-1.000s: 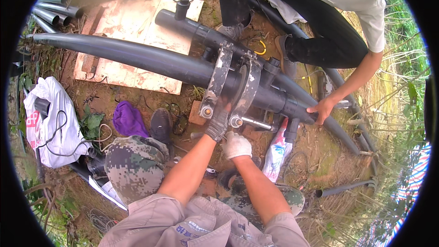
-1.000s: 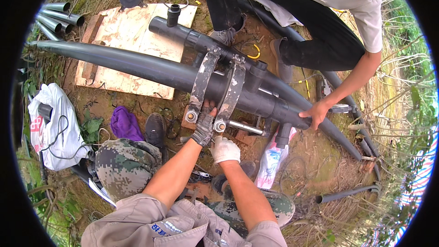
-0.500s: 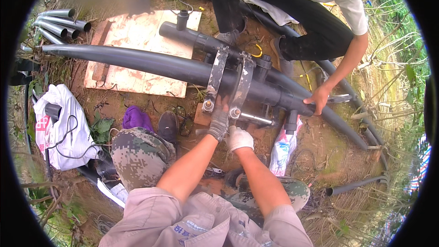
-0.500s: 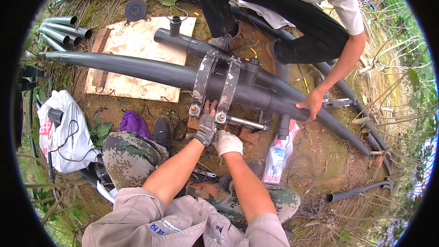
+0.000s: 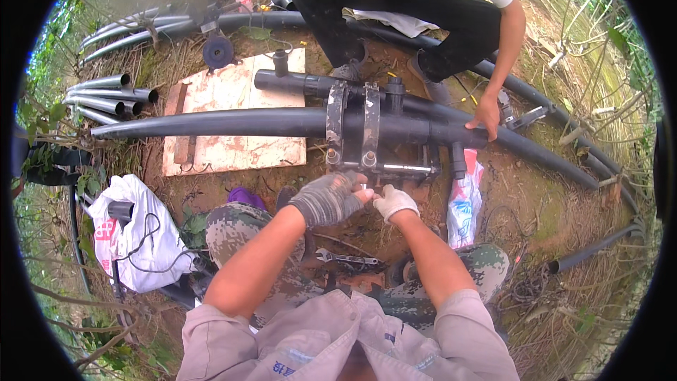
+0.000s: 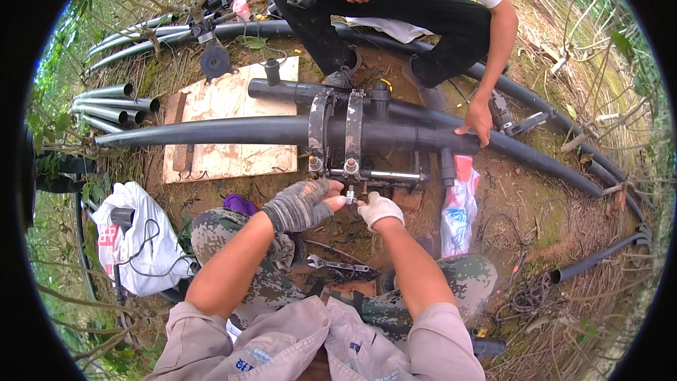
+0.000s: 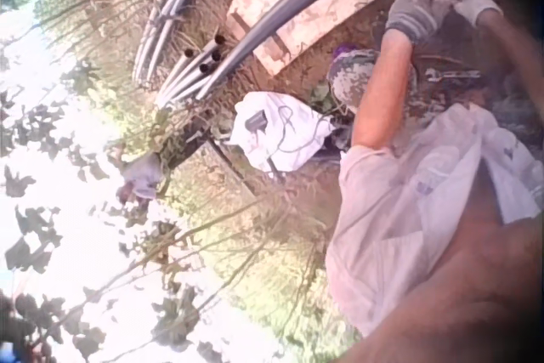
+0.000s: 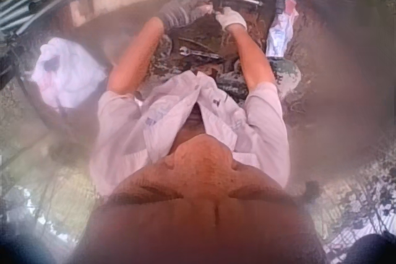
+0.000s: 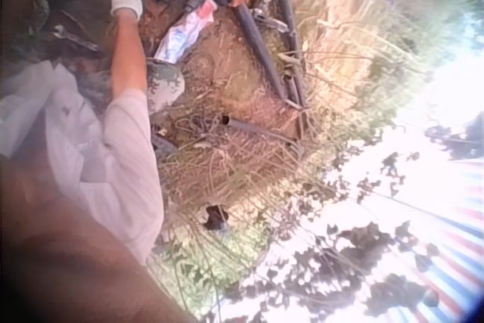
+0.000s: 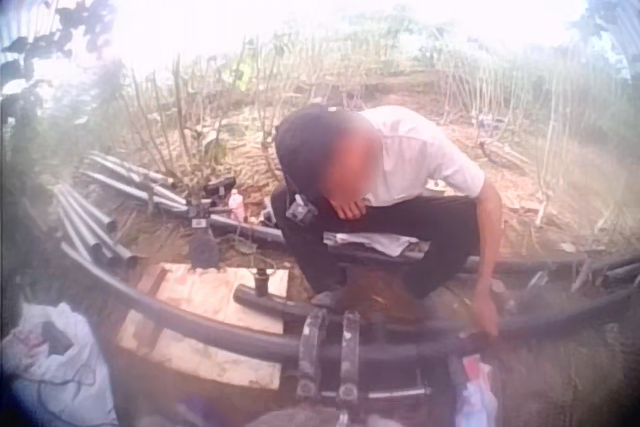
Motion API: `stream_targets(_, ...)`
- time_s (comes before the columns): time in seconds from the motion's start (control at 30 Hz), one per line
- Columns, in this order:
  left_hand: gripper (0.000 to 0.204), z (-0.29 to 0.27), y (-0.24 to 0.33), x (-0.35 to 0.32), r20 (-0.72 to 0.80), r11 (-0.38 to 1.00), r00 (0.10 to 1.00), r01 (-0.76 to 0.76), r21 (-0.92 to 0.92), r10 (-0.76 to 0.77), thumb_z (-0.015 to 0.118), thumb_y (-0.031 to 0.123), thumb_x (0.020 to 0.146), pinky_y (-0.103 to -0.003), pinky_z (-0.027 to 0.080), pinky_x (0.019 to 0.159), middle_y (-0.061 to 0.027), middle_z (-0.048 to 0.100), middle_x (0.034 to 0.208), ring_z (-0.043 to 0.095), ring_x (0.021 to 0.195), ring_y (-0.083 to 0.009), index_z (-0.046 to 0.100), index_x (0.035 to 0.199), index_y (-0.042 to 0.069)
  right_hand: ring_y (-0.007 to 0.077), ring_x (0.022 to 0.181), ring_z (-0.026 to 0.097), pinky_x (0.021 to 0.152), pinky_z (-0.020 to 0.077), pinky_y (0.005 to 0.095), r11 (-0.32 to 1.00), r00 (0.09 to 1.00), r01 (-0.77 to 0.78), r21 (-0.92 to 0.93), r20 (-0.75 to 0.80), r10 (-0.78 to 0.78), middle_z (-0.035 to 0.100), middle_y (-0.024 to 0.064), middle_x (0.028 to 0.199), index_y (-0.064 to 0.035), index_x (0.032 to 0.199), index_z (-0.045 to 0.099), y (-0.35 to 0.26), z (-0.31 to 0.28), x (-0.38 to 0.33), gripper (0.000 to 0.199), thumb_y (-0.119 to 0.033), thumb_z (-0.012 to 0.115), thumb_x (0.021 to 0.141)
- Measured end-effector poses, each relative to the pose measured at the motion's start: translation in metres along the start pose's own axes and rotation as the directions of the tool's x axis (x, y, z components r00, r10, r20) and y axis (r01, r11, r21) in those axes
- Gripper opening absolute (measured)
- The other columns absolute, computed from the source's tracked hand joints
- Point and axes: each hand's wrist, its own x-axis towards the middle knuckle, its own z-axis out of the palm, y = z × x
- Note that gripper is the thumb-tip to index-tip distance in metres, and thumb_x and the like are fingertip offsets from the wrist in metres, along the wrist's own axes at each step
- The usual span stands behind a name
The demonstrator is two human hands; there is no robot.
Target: The person kneels on the ground and uses a wrench to tighten bolts on a metal pipe coupling. A coworker assists by holding the pipes steady and later places a motor-like device onto the assembly. The person continues to tighten the bolts while the coworker adjusts the device.
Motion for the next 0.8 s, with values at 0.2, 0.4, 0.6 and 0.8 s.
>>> stream_targets(0.2,0.041,-0.101,-0.024,0.025,-0.426,0.988,0.904,-0.091,-0.126,0.028,0.063,0.032,0.102,-0.034,0.054,0.092,-0.0135,0.074,0.11,0.069,0.103,-0.0218,0.063,0.127,0.0,0.0424,0.113,0.065,0.096,0.0501,0.0503,0.999,1.0,-0.025,0.045,0.006,0.024,0.07,0.0259,0.117,-0.0035,0.128,0.059,-0.004,-0.005,-0.012,0.055,-0.05,0.055,0.099)
stream_targets(0.4,0.034,-0.11,-0.087,0.05,-0.516,0.982,0.853,-0.027,-0.187,-0.075,0.062,0.031,0.102,-0.034,0.053,0.087,-0.0091,0.074,0.095,0.068,0.09,-0.0187,0.066,0.12,0.001,0.0434,0.11,0.065,0.092,0.0498,0.0516,0.996,0.996,0.085,0.03,0.028,-0.086,0.07,0.0264,0.112,-0.0028,0.121,0.059,-0.024,-0.005,-0.014,0.048,-0.045,0.055,0.099)
stream_targets(0.6,0.037,-0.108,-0.066,0.042,-0.446,1.0,0.895,0.014,-0.014,-0.019,0.063,0.032,0.101,-0.035,0.054,0.09,-0.0126,0.076,0.101,0.071,0.096,-0.0195,0.066,0.124,0.003,0.0437,0.102,0.067,0.088,0.0514,0.0519,0.97,0.97,0.242,0.002,0.03,-0.242,0.071,0.0261,0.105,-0.0027,0.115,0.059,-0.055,0.017,-0.009,0.041,-0.041,0.054,0.1)
stream_targets(0.8,0.037,-0.1,-0.035,0.037,-0.174,0.989,0.983,0.087,0.122,-0.065,0.059,0.036,0.1,-0.041,0.053,0.093,-0.0207,0.073,0.108,0.07,0.104,-0.0356,0.071,0.114,0.003,0.0426,0.106,0.066,0.091,0.0508,0.0531,0.94,0.937,0.341,-0.005,0.075,-0.34,0.07,0.0267,0.106,-0.0031,0.113,0.06,-0.069,0.057,0.013,0.034,-0.034,0.055,0.1)
